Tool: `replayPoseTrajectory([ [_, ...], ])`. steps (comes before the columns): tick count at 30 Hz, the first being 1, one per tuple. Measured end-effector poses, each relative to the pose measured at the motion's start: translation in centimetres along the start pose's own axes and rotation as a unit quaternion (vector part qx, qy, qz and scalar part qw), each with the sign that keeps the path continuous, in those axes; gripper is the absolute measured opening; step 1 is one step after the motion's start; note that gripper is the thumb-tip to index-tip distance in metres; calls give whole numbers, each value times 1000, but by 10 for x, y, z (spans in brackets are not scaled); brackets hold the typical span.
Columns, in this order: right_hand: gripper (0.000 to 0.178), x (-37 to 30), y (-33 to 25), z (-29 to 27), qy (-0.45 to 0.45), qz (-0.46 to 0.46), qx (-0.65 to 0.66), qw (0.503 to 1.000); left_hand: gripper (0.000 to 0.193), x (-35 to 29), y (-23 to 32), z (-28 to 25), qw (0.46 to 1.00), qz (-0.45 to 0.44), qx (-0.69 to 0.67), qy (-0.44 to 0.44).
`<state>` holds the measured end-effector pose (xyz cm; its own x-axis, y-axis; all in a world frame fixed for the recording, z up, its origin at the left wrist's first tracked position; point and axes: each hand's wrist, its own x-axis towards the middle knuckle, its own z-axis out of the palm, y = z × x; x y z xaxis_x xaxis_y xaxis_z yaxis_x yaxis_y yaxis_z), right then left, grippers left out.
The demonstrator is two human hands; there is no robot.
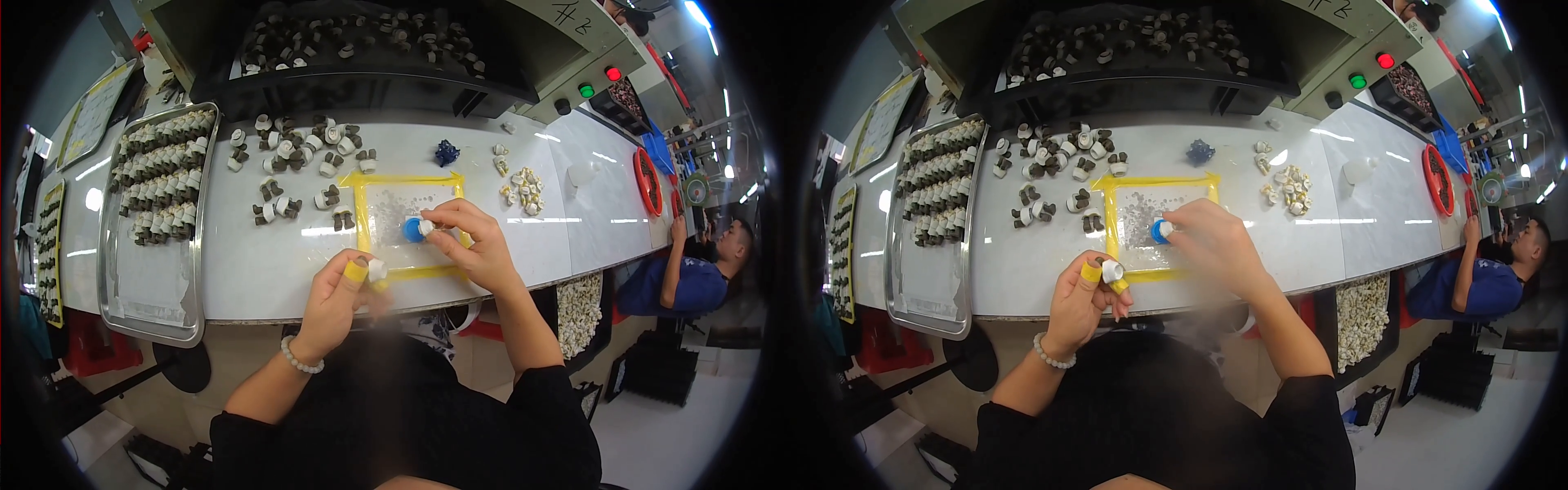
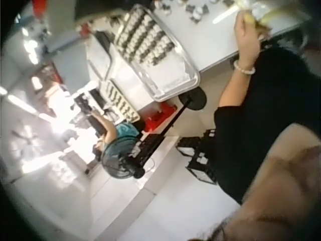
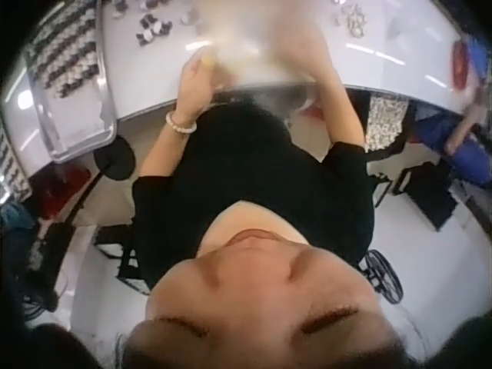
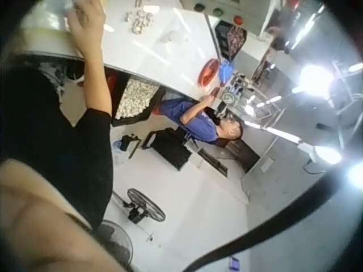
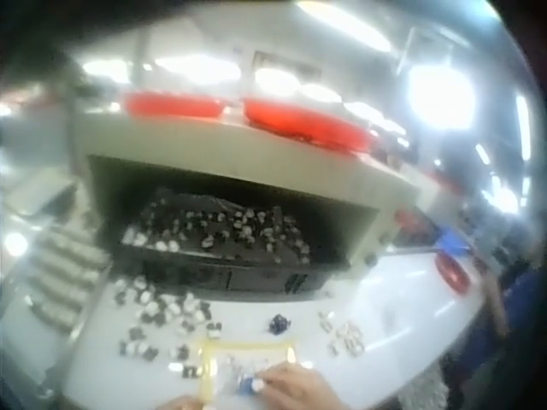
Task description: The person assembles small industrial components by hand at a workbench, sorting plastic pieces into a tray using an assembly jig.
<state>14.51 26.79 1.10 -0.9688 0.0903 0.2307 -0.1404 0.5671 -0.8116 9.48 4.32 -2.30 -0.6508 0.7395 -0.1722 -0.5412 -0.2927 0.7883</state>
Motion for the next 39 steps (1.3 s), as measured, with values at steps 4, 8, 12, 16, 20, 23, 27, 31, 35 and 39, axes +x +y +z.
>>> replayPoseTrajectory([
  [4, 24, -3, -9, 5, -3, -10, 52, 999, 37, 4, 2, 6, 996, -68, -45, 33],
  [8, 25, -5, -31, 13, -29, -6, 55, 998, 37, 5, 1, 9, 996, -79, -29, 29],
  [12, 25, -8, -39, 19, -45, -11, 34, 998, 36, 6, -1, 9, 995, -72, -64, 32],
  [16, 28, -11, -39, 24, -50, -38, -12, 998, 36, 6, 1, 13, 992, -71, -90, 46],
  [20, 26, -10, -39, 28, -24, -64, -49, 996, 37, 6, -5, 12, 996, -53, -66, 40],
  [23, 26, -11, -38, 29, -5, -58, -22, 998, 39, 6, -6, 11, 999, -41, -12, 22],
  [27, 26, -17, -36, 34, 6, -29, -8, 1000, 41, 4, -5, 12, 998, -37, 49, -6],
  [31, 27, -15, -38, 37, 15, -25, 17, 999, 39, 3, -9, 9, 999, -24, 31, 7],
  [35, 28, -12, -35, 29, -23, -9, 76, 997, 34, 5, -2, 1, 998, -49, -36, 5],
  [39, 28, -10, -26, 5, -50, -23, -3, 998, 18, -9, 13, -12, 997, -65, 23, 31],
])
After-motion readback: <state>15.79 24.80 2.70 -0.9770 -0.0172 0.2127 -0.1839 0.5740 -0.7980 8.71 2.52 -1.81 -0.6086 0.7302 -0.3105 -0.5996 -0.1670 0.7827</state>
